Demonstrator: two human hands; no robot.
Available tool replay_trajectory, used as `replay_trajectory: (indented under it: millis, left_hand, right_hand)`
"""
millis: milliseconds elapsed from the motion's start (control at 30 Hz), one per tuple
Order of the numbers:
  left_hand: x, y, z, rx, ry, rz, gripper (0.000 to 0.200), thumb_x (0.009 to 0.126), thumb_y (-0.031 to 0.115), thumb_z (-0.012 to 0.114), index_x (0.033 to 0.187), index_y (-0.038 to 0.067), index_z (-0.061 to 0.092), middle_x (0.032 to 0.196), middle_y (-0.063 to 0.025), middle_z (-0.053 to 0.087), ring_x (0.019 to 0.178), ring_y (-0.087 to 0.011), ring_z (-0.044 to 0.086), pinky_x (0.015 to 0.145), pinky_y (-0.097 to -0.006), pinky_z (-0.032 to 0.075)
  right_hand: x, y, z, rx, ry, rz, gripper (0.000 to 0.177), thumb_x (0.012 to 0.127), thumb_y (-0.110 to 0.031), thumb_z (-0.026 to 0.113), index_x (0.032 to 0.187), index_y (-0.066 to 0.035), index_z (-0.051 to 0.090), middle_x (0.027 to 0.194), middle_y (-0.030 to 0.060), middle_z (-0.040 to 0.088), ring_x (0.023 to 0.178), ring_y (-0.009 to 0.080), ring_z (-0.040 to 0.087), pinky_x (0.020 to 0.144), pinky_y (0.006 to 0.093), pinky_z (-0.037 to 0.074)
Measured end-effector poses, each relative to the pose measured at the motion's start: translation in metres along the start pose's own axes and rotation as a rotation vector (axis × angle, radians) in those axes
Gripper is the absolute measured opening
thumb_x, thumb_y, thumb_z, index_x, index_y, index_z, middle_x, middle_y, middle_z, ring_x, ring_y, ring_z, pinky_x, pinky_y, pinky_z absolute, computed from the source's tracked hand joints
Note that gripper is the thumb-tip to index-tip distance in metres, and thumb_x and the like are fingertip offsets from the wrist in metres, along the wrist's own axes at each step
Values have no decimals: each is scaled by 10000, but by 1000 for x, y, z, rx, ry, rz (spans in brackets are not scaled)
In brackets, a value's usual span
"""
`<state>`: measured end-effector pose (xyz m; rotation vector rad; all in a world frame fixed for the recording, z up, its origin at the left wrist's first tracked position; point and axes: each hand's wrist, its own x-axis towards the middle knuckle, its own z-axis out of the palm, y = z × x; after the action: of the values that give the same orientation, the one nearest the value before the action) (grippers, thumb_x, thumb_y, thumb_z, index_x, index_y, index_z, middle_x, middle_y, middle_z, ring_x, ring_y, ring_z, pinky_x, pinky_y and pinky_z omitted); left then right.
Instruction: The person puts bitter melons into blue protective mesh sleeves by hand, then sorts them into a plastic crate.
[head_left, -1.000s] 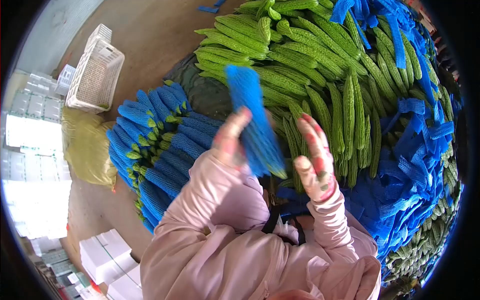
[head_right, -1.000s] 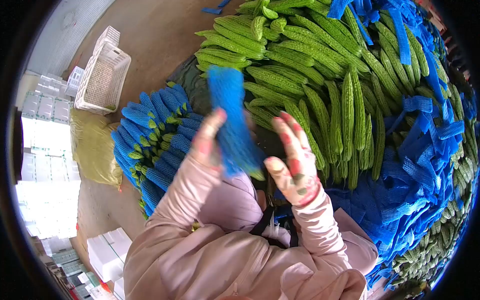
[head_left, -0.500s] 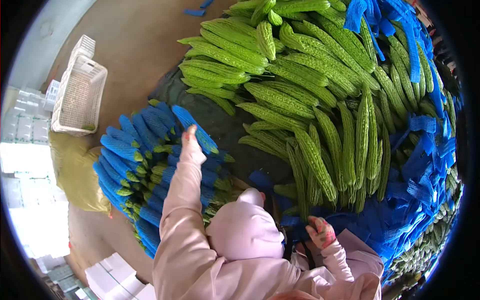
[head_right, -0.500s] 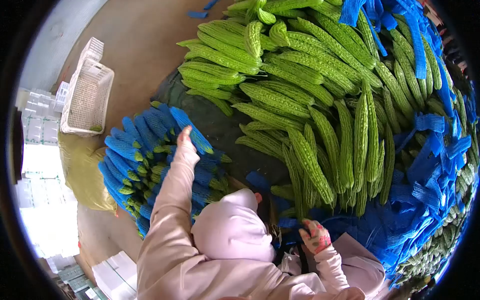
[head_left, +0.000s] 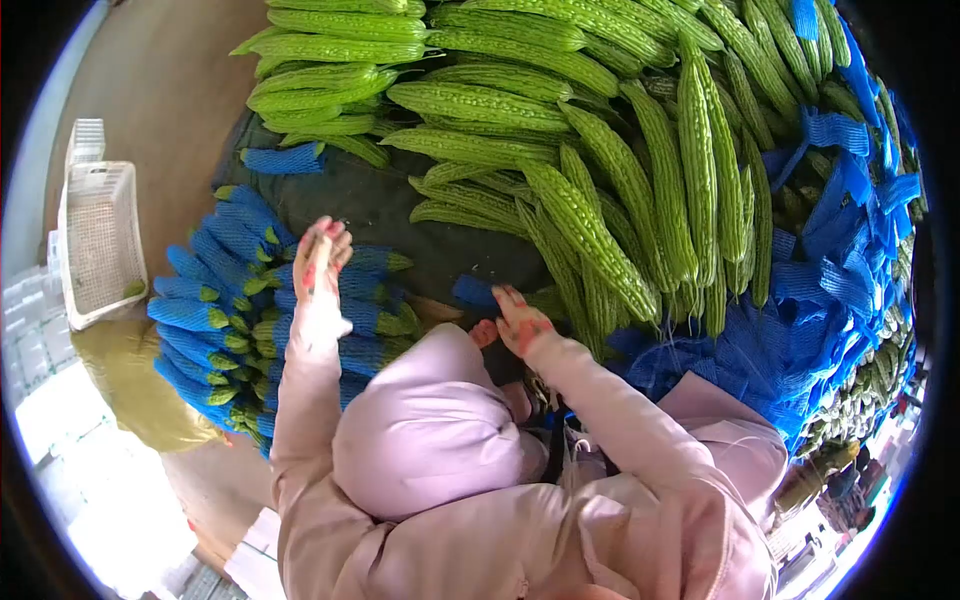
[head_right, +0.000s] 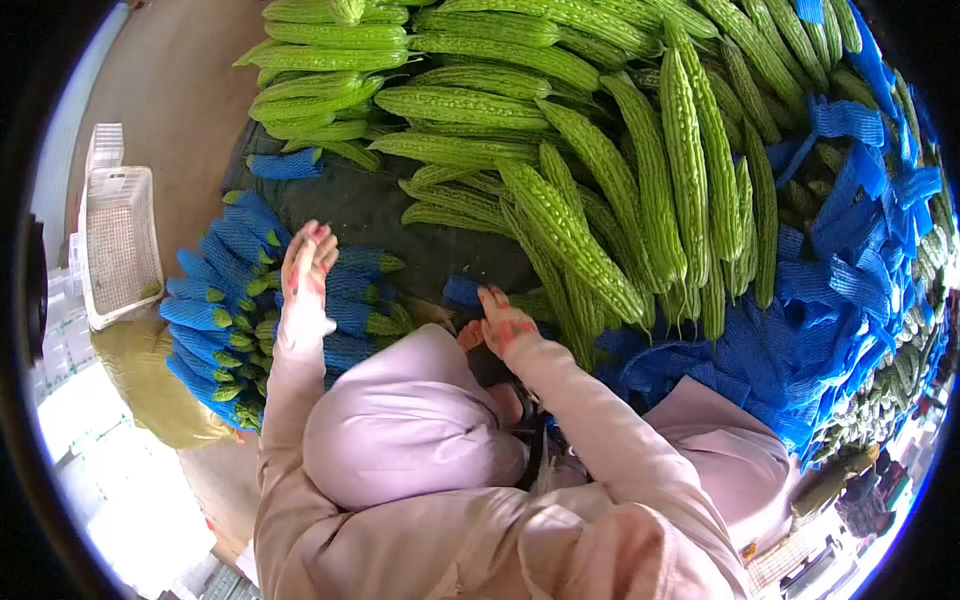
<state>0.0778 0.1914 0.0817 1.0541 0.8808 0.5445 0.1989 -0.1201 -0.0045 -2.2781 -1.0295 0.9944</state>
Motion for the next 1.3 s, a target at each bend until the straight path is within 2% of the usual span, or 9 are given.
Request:
replay_trajectory:
  millis: [167,267,433,533,800,933,1133,1267,1300]
  left_hand:
    - [-89,88,53,180,-343,-45,399,925,177,562,1257,-23,470,1141,-133,579,1010,-196,585,883,-326,476]
    - [-116,124,76,437,-438,-22,444,920,193,561,1293,-18,448,1138,-122,590,1025,-192,584,925,-324,447]
    - [-125,120,105,474,-492,-66,393,904,95,582,1270,5,473,1170,-86,541,1048,-116,523,930,-254,420]
    - [-141,128,148,475,-595,-282,337,895,186,622,1176,18,544,967,-17,576,822,-61,508,748,-204,433]
    - [-191,104,220,628,-666,-163,116,879,74,561,981,19,567,793,3,561,658,-49,504,589,-205,428]
    - [-224,77,238,397,-669,-108,82,895,96,559,960,48,568,764,25,555,633,-38,496,563,-185,407]
    - [-255,67,241,148,-428,-47,87,921,108,523,977,55,564,717,14,548,594,-45,505,540,-180,418]
    - [-282,51,264,805,-340,1085,193,777,-12,582,966,23,560,964,-110,587,913,-250,572,769,-359,497]
    - [-294,46,274,695,-545,1258,260,756,13,609,1014,29,577,1042,-126,599,971,-310,579,858,-418,474]
  right_hand:
    - [58,8,36,-132,-206,252,435,877,-199,481,1297,-92,443,1175,150,544,1035,355,572,865,427,482]
    - [44,-11,20,-40,33,82,161,832,-191,594,893,-45,620,952,106,619,889,281,619,772,377,494]
    - [-15,-67,-80,852,285,-387,95,814,-76,620,906,-73,645,828,78,556,765,211,582,676,296,487]
    - [-69,-106,-166,739,376,-573,170,757,37,648,903,-49,655,810,50,534,715,160,530,636,268,454]
    - [-140,-93,-217,507,512,-442,256,791,-1,606,1042,-27,645,841,127,610,765,262,613,686,308,490]
    - [-162,-89,-198,1455,237,-449,486,896,-217,604,1282,42,459,1030,62,625,903,132,583,796,288,485]
    - [-170,-43,-198,1291,353,-141,242,844,-77,618,1067,17,615,870,30,650,710,106,603,648,226,485]
    - [-181,-50,-197,376,780,-274,220,704,-35,662,920,-55,628,843,136,642,771,312,634,692,327,504]
    - [-186,-51,-200,387,698,-390,192,783,-82,625,965,-21,629,849,93,645,777,161,617,713,275,479]
